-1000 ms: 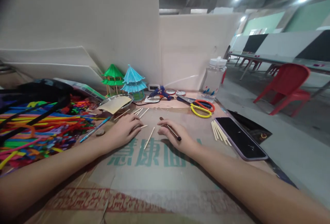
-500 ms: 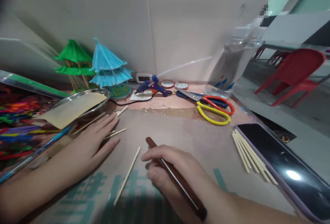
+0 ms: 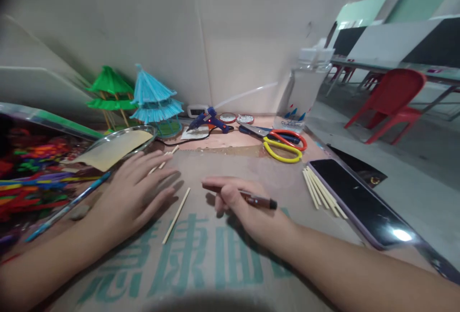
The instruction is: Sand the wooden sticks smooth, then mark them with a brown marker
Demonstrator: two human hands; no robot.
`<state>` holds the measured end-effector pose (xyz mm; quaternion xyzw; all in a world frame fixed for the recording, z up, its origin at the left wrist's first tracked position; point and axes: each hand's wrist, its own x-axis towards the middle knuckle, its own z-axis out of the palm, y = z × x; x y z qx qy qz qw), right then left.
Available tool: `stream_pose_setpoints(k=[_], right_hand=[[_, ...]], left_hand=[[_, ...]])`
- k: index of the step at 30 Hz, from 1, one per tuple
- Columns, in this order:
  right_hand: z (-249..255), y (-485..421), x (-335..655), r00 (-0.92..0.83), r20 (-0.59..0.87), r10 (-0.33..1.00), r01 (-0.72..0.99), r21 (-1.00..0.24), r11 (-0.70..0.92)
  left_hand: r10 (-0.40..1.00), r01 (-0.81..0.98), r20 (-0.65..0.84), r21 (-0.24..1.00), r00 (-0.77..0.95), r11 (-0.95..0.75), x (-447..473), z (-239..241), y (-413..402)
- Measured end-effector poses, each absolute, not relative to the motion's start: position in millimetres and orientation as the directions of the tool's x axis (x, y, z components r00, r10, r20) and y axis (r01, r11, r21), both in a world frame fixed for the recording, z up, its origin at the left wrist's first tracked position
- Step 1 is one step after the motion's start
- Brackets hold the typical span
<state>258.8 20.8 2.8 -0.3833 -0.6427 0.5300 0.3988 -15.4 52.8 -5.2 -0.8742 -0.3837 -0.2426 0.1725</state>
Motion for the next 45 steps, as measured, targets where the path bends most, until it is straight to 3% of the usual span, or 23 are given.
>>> stream_pose_setpoints(k=[3,6,9,12,14,22,26,31,37,40,45], right_hand=[[13,18,248,-0.326,0.056,0.944,0.028,-0.997,0.069],[24,11,230,-0.355,0.055,0.933,0.045,-0.996,0.075],[29,9,219,-0.377,0.071,0.924,0.004,-0.997,0.078],[28,15,224,-0.228,0.139,0.964,-0.204,-0.975,0.092],[27,20,231,-0.158,0.183,0.97,-0.242,-0.96,0.142],[13,17,238,-0.333,0.046,0.942,0.143,-0.985,0.099],[8,24,247,-0.296,0.032,0.955,0.071,-0.996,0.056],[6,31,247,-0.295,0.101,0.95,0.062,-0.99,0.125],[3,27,246,-0.367,0.137,0.92,0.073,-0.982,0.175],[4,26,245,-0.4,0.101,0.911,0.111,-0.981,0.157],[9,25,240,-0.372,0.081,0.925,0.242,-0.953,0.181]], left_hand=[[0.546,0.686,0.568,-0.046,0.616,-0.726,3,5,35],[0.598,0.659,0.459,0.035,0.657,-0.752,22,8,16],[0.692,0.724,0.363,0.065,0.624,-0.687,25,9,7],[0.778,0.804,0.328,0.084,0.536,-0.589,7,14,13],[0.809,0.837,0.324,0.082,0.491,-0.541,-8,19,23],[0.776,0.798,0.289,0.062,0.56,-0.599,-20,13,29],[0.688,0.679,0.232,0.131,0.688,-0.723,-1,7,11],[0.696,0.668,0.244,0.197,0.675,-0.717,22,5,-11],[0.59,0.63,0.394,0.036,0.705,-0.776,11,3,-23],[0.555,0.582,0.328,0.021,0.764,-0.813,10,-2,-26],[0.568,0.557,0.232,0.118,0.79,-0.822,17,-4,-24]])
